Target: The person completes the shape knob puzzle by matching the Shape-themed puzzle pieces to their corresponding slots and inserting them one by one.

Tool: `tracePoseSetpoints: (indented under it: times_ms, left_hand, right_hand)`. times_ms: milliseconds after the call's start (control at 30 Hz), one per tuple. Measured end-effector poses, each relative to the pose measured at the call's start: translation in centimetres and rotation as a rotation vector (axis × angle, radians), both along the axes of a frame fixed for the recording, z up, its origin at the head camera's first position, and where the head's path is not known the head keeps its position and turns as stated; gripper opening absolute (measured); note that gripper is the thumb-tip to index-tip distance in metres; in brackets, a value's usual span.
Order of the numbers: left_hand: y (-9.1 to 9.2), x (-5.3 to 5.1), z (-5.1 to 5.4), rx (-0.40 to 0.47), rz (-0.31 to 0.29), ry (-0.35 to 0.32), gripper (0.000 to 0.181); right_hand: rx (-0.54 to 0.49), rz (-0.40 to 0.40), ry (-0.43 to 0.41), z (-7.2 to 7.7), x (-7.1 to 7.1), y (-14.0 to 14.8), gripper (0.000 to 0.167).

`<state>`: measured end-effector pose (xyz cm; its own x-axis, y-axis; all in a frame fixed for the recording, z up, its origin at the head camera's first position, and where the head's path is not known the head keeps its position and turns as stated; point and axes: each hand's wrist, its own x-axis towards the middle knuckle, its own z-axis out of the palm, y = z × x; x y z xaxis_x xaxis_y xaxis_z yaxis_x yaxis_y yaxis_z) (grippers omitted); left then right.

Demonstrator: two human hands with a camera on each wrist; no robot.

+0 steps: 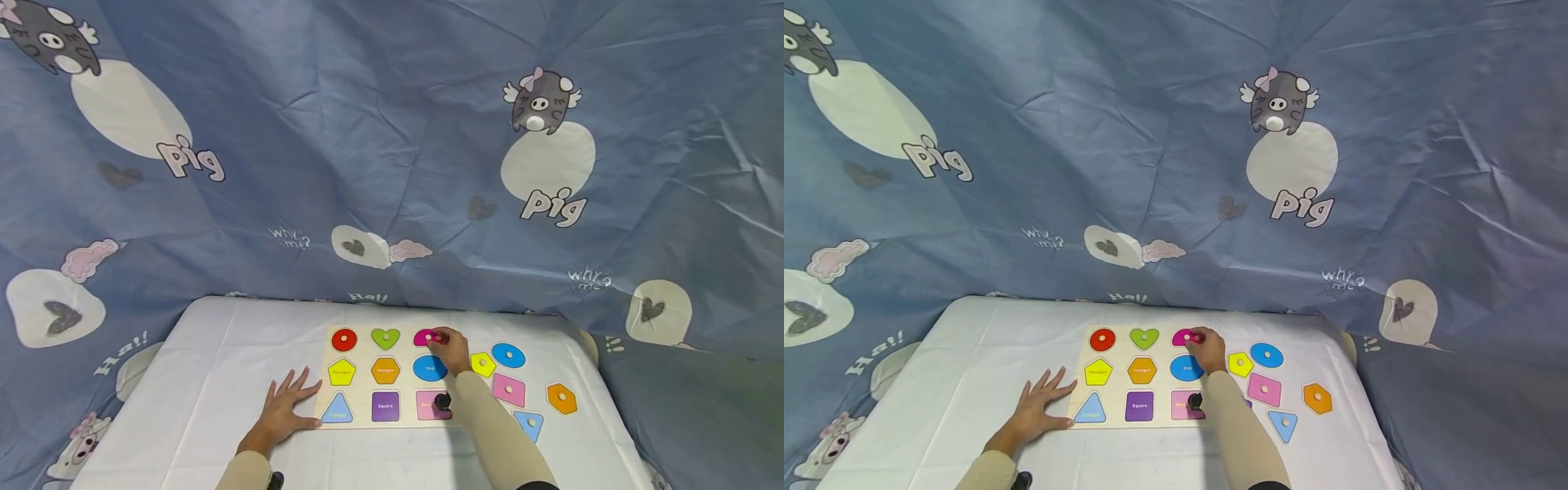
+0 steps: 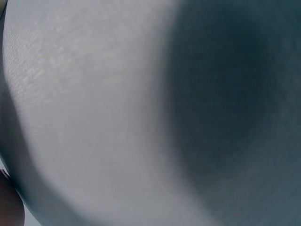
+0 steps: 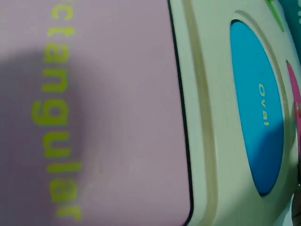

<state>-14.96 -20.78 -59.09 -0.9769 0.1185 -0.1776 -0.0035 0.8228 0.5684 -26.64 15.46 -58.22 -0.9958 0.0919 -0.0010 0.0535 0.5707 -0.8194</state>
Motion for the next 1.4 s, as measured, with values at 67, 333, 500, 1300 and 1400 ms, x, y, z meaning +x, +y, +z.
tracePoseSetpoints:
  times_ms: [67,333,500,1300,1400]
  left_hand:
    - [0.0,0.0,0.0,0.001,-0.001,-0.001,0.086]
    - [0.1,-0.1,0.0,0.002,0.003,-0.006,0.086]
    - [0.1,-0.1,0.1,0.001,-0.009,0.002,0.086]
    - [0.0,-0.1,0.0,0.002,-0.007,-0.018,0.090]
    - [0.0,-0.1,0.2,0.001,-0.008,-0.023,0.090]
  right_hand:
    - [-0.026,-0.015,-0.005,-0.1,0.2,0.3,0.029]
    - [-0.024,-0.065,0.021,-0.1,1.6,1.8,0.028]
    - [-0.046,-0.086,0.024,-0.2,2.4,2.7,0.027]
    - [-0.086,-0.194,0.081,0.5,6.0,7.8,0.030]
    - [-0.062,-0.216,0.054,0.4,6.5,8.6,0.031]
